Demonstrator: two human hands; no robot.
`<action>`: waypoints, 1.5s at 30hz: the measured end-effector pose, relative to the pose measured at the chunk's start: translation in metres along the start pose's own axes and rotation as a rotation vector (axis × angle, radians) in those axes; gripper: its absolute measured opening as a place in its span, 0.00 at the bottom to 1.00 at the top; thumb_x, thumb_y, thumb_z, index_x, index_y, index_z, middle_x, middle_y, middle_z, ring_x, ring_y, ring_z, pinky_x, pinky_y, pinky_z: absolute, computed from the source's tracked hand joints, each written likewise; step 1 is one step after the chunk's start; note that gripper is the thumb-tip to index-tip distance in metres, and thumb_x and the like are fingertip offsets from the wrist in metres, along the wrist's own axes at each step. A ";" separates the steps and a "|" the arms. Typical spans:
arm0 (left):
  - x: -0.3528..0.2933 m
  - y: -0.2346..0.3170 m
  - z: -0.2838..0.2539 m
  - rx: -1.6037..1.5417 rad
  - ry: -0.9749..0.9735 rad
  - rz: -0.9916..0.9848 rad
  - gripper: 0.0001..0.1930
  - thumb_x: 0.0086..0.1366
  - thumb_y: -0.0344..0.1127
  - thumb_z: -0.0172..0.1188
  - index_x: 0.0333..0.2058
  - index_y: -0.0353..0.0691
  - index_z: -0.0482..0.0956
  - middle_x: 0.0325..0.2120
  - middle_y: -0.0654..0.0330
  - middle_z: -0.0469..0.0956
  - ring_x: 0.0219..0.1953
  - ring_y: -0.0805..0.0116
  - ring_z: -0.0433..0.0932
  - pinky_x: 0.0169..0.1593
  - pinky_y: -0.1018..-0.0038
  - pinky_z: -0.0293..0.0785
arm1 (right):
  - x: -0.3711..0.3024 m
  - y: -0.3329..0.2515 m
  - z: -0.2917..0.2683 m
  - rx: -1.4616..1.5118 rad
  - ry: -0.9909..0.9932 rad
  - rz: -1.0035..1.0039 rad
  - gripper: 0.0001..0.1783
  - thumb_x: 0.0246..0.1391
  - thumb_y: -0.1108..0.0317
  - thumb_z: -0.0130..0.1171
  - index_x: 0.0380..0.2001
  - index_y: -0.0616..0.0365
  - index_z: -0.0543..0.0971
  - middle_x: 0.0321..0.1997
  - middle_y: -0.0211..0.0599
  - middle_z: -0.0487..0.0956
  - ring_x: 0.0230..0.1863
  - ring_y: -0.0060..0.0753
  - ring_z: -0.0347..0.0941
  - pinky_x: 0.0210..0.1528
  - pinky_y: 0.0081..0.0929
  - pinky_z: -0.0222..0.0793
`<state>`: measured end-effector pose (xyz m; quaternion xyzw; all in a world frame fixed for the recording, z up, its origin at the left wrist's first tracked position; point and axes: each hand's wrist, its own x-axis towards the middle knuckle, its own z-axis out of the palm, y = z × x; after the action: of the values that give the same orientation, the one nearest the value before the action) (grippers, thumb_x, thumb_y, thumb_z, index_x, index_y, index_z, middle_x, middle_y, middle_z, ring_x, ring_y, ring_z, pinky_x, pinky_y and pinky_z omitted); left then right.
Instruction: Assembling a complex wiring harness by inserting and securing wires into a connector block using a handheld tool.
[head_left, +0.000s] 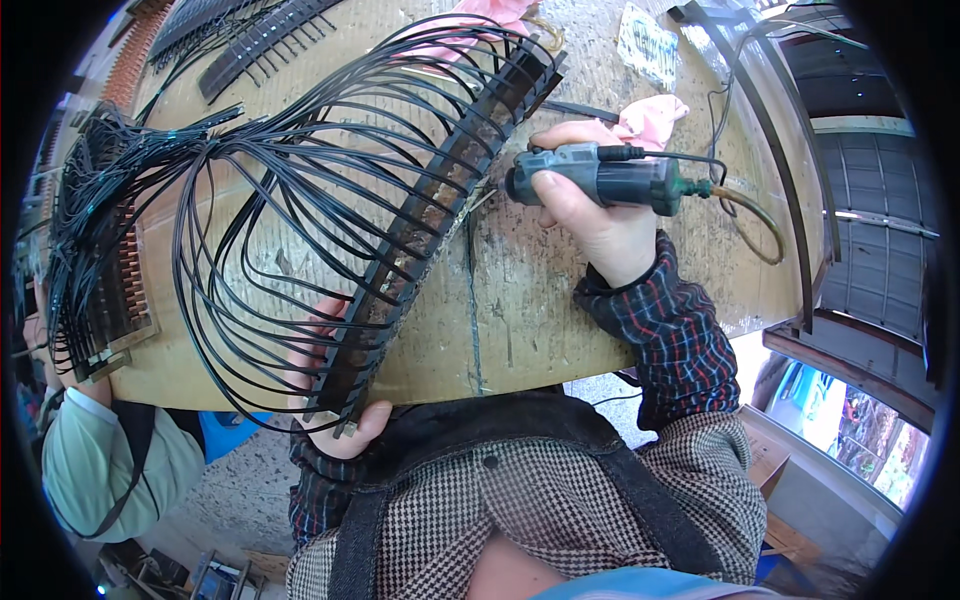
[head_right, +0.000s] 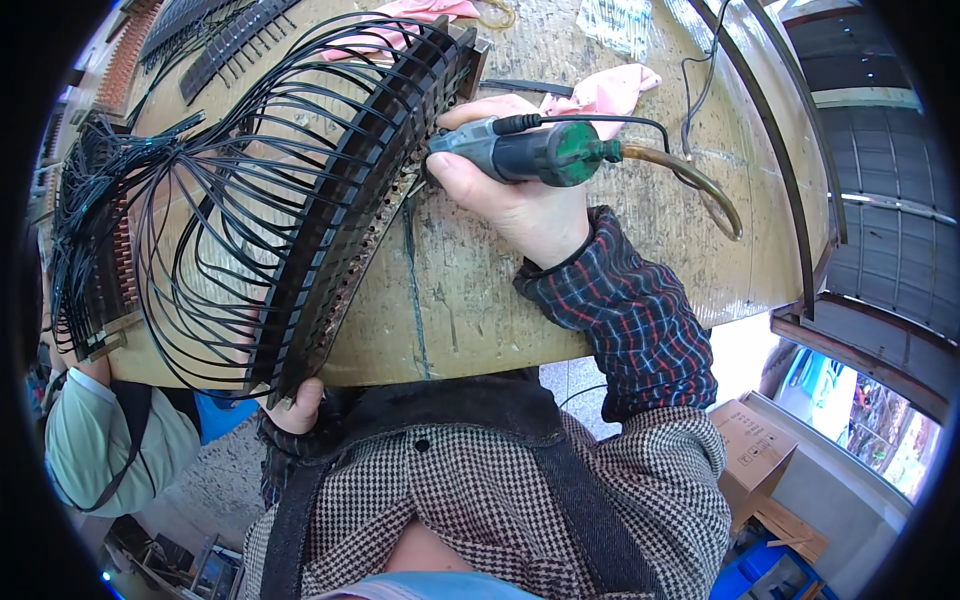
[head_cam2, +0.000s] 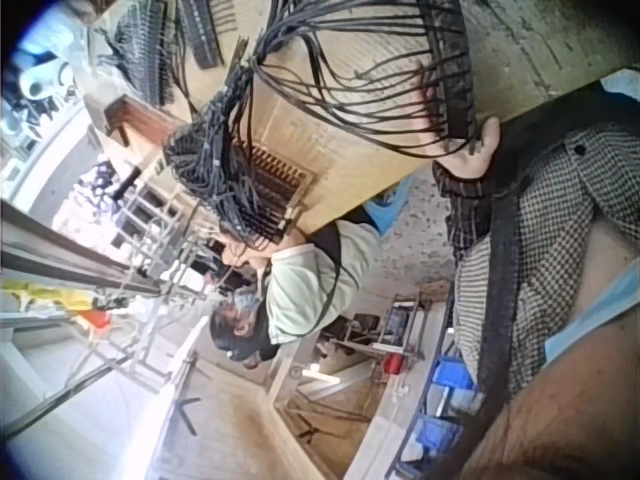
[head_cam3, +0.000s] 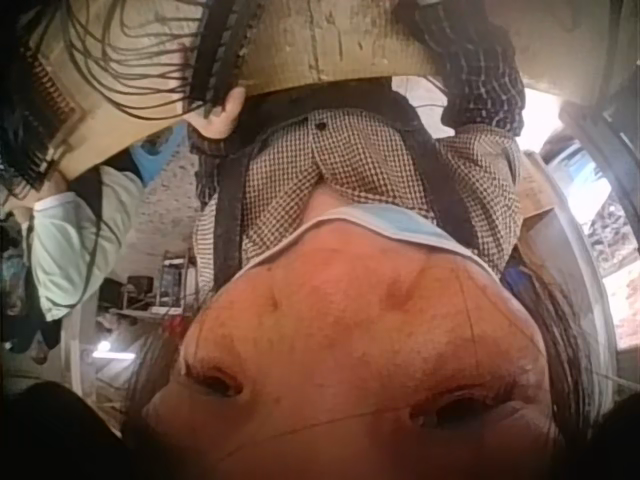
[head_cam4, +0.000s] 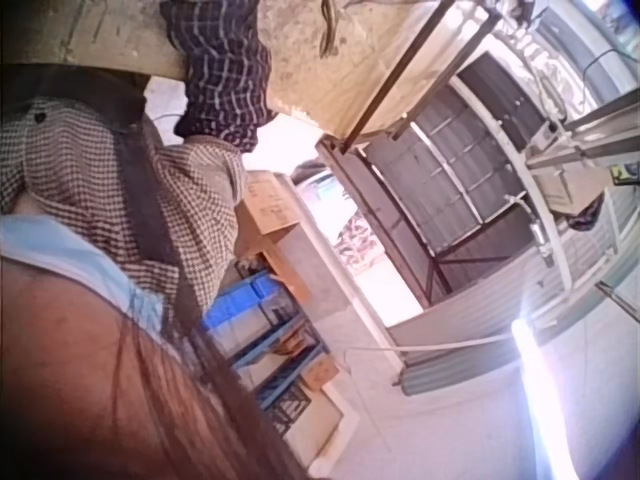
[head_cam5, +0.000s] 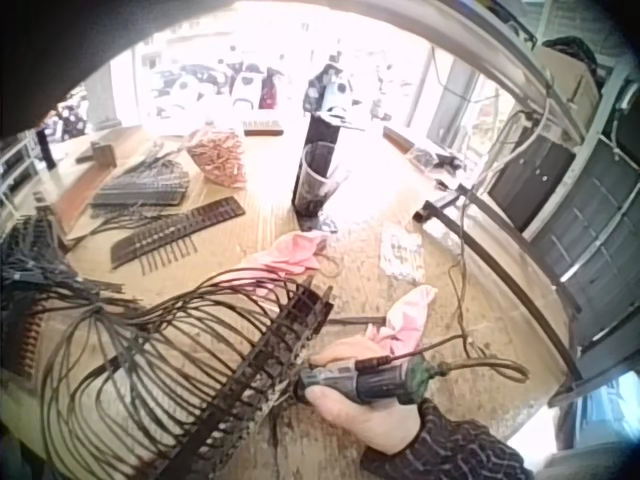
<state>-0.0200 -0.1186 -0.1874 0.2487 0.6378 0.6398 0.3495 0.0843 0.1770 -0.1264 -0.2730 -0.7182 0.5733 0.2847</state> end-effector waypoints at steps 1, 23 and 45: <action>0.000 0.000 0.000 -0.001 -0.001 0.001 0.46 0.47 0.36 0.70 0.61 0.35 0.50 0.60 0.46 0.54 0.60 0.54 0.57 0.60 0.59 0.57 | 0.000 0.000 0.000 0.000 -0.008 0.000 0.14 0.41 0.69 0.66 0.34 0.59 0.78 0.31 0.30 0.75 0.33 0.22 0.70 0.37 0.20 0.67; 0.007 -0.002 0.013 -0.017 0.119 0.183 0.37 0.50 0.45 0.68 0.55 0.35 0.62 0.48 0.56 0.70 0.48 0.62 0.70 0.51 0.67 0.67 | 0.001 0.002 0.002 0.006 -0.036 -0.027 0.16 0.40 0.69 0.67 0.35 0.59 0.77 0.31 0.29 0.75 0.32 0.20 0.70 0.36 0.18 0.67; 0.009 0.002 0.010 -0.024 -0.003 0.085 0.46 0.49 0.40 0.68 0.61 0.36 0.48 0.60 0.44 0.53 0.62 0.52 0.55 0.61 0.57 0.55 | 0.003 0.004 0.002 -0.156 -0.061 -0.220 0.14 0.40 0.69 0.67 0.33 0.60 0.78 0.32 0.31 0.75 0.32 0.23 0.71 0.36 0.20 0.67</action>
<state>-0.0184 -0.1053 -0.1856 0.2724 0.6183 0.6614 0.3257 0.0813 0.1787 -0.1303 -0.1962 -0.7945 0.4892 0.3016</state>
